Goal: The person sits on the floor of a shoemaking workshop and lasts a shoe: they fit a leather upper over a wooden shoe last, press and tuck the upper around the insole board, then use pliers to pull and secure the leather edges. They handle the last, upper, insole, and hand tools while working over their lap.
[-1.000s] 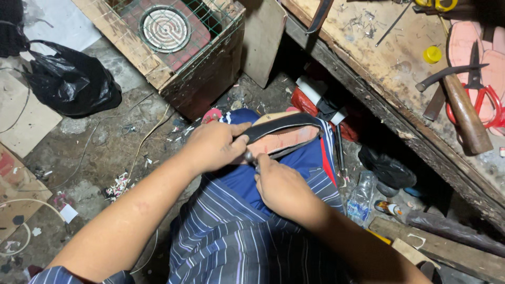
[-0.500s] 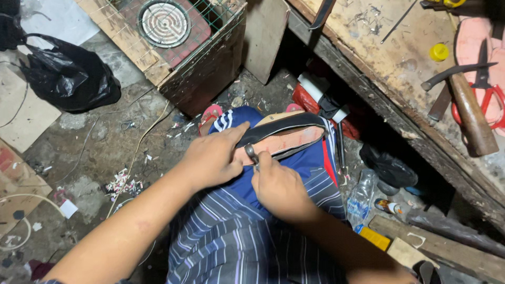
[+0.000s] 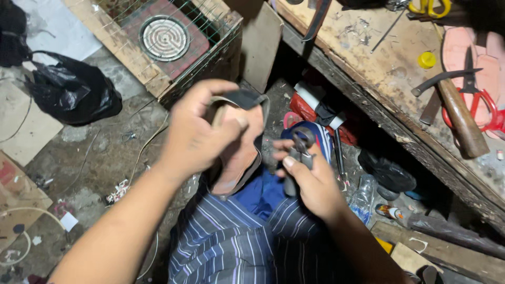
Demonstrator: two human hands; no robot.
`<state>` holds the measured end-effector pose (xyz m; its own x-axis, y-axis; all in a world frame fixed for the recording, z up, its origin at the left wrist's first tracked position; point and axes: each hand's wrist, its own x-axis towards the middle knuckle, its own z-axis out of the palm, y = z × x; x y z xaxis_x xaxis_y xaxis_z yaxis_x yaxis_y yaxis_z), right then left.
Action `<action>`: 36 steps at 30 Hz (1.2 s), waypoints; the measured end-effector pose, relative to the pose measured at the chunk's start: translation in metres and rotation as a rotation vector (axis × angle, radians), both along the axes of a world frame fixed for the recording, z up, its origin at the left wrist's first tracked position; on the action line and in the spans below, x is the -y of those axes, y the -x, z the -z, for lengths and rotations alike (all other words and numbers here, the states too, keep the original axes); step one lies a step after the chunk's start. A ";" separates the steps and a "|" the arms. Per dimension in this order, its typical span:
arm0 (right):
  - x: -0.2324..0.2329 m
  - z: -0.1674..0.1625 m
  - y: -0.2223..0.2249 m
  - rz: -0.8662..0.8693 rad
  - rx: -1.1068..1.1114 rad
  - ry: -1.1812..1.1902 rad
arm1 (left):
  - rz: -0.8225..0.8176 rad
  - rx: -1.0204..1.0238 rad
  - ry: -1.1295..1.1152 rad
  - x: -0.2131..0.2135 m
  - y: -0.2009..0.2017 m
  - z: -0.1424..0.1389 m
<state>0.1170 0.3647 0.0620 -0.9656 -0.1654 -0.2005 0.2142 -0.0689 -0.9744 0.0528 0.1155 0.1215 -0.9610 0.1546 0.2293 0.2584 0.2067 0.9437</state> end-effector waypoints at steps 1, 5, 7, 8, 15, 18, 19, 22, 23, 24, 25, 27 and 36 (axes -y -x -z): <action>-0.002 0.005 0.002 -0.030 0.021 0.108 | 0.017 0.030 -0.042 -0.011 0.000 0.003; -0.016 0.020 0.004 0.062 0.203 0.280 | 0.199 0.093 -0.163 -0.041 -0.001 0.028; -0.028 0.019 0.005 0.093 0.248 0.282 | 0.266 0.090 -0.137 -0.044 -0.002 0.039; -0.035 0.017 0.005 0.061 0.255 0.225 | 0.277 0.091 -0.089 -0.046 -0.001 0.044; -0.096 -0.021 0.002 -0.158 0.032 -0.611 | 0.249 -0.142 0.186 -0.122 0.017 0.074; -0.114 -0.027 0.003 -0.235 0.090 -0.905 | 0.243 -0.250 0.374 -0.159 0.011 0.082; -0.118 -0.028 0.002 -0.264 0.143 -0.980 | 0.240 -0.266 0.398 -0.167 0.007 0.084; -0.123 -0.029 -0.004 -0.271 0.069 -1.065 | 0.237 -0.303 0.477 -0.181 -0.005 0.087; -0.124 -0.029 -0.007 -0.278 0.088 -1.068 | 0.245 -0.314 0.505 -0.184 -0.008 0.088; -0.124 -0.031 -0.010 -0.284 0.103 -1.074 | 0.250 -0.328 0.533 -0.186 -0.010 0.088; -0.125 -0.032 -0.013 -0.291 0.116 -1.078 | 0.242 -0.358 0.536 -0.189 -0.012 0.088; -0.126 -0.034 -0.016 -0.277 0.058 -1.100 | 0.228 -0.413 0.543 -0.191 -0.016 0.089; -0.128 -0.014 -0.017 -0.223 0.125 -1.151 | 0.210 -0.481 0.609 -0.192 -0.017 0.091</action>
